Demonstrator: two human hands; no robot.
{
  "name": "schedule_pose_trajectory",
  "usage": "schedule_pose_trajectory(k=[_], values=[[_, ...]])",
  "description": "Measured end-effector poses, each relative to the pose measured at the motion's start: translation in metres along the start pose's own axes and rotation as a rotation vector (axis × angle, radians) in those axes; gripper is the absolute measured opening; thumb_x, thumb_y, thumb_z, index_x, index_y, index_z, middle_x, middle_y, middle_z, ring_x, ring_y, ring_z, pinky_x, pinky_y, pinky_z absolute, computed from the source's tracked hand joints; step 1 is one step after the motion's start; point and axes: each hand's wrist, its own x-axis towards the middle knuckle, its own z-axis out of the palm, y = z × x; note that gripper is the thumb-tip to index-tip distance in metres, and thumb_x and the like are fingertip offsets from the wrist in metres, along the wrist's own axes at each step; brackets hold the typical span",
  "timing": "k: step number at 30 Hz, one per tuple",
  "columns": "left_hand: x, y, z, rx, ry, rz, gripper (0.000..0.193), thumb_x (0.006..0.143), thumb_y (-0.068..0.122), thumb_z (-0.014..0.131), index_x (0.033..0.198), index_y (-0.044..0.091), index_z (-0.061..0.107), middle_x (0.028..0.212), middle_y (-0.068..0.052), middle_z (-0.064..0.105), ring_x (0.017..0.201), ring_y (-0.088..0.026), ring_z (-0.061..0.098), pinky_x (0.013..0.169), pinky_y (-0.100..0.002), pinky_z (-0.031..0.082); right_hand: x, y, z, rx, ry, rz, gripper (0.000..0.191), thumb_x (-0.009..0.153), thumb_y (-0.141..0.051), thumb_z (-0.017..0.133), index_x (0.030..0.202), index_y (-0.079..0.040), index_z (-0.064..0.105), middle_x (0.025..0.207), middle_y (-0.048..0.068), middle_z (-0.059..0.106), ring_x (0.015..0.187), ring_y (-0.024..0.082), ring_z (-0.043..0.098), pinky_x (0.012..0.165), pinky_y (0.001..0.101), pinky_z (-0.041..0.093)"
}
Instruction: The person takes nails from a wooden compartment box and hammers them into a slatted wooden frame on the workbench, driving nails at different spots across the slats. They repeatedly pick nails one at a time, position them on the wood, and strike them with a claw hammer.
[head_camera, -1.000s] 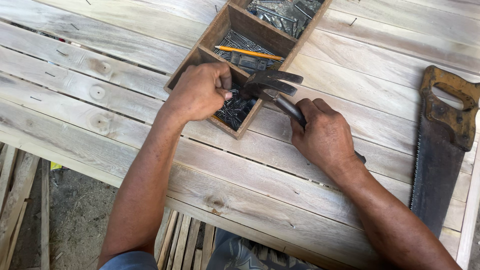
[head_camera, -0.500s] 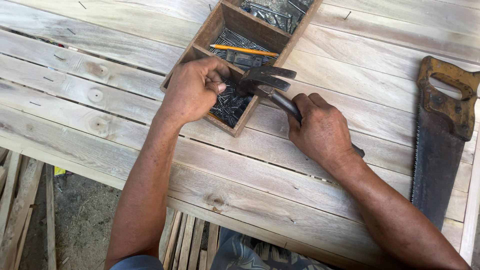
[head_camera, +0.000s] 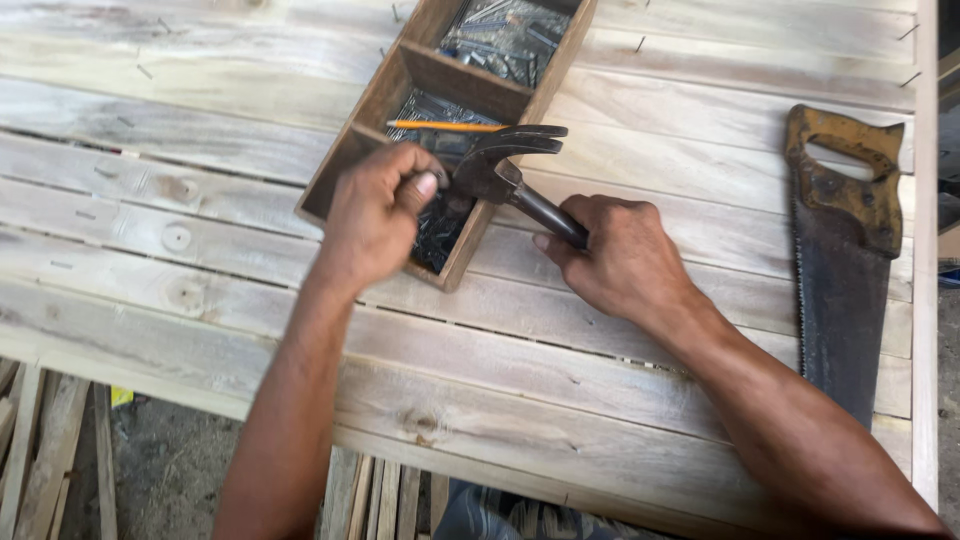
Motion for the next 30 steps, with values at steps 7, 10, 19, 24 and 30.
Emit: schedule_pose_trajectory(k=[7,10,19,24,30], values=[[-0.012,0.052,0.064,-0.402,0.194,0.118,0.008,0.105,0.0,0.062,0.109,0.005,0.066,0.095,-0.002,0.067,0.08,-0.009,0.063,0.067,-0.024,0.053,-0.028,0.016,-0.067,-0.133,0.07,0.164,0.026,0.097,-0.037,0.069,0.092,-0.012,0.075,0.06,0.008,0.067,0.038,0.016,0.056,0.033,0.0349,0.048],[0.003,0.064,0.1,-0.503,0.18,0.071,0.01,0.104,-0.001,0.063,0.111,0.005,0.066,0.092,-0.001,0.069,0.08,-0.009,0.065,0.07,-0.024,0.055,-0.033,0.037,-0.08,-0.187,0.232,0.186,0.029,0.096,-0.037,0.076,0.09,-0.009,0.076,0.055,0.008,0.064,0.04,0.017,0.058,0.038,0.036,0.048],[0.144,0.019,0.208,-0.441,0.382,-0.09,0.011,0.092,0.004,0.067,0.102,0.007,0.069,0.083,-0.005,0.076,0.076,-0.014,0.073,0.069,-0.03,0.057,-0.01,0.098,-0.081,-0.27,0.5,0.219,0.034,0.094,-0.032,0.085,0.086,-0.002,0.072,0.063,0.009,0.065,0.05,0.022,0.064,0.051,0.0406,0.054],[0.181,-0.007,0.224,-0.338,0.169,-0.017,0.009,0.09,0.004,0.071,0.099,0.004,0.071,0.088,-0.007,0.078,0.083,-0.018,0.077,0.074,-0.031,0.057,0.008,0.111,-0.08,-0.195,0.422,0.361,0.027,0.094,-0.029,0.081,0.09,-0.004,0.072,0.057,0.009,0.064,0.046,0.022,0.064,0.046,0.0414,0.054],[0.176,-0.012,0.22,-0.27,0.078,0.034,0.008,0.08,-0.002,0.077,0.088,0.0,0.077,0.102,-0.011,0.076,0.091,-0.022,0.075,0.081,-0.033,0.058,0.023,0.114,-0.078,-0.165,0.351,0.428,0.024,0.094,-0.027,0.081,0.091,-0.004,0.073,0.056,0.01,0.064,0.046,0.022,0.064,0.045,0.0413,0.053]])
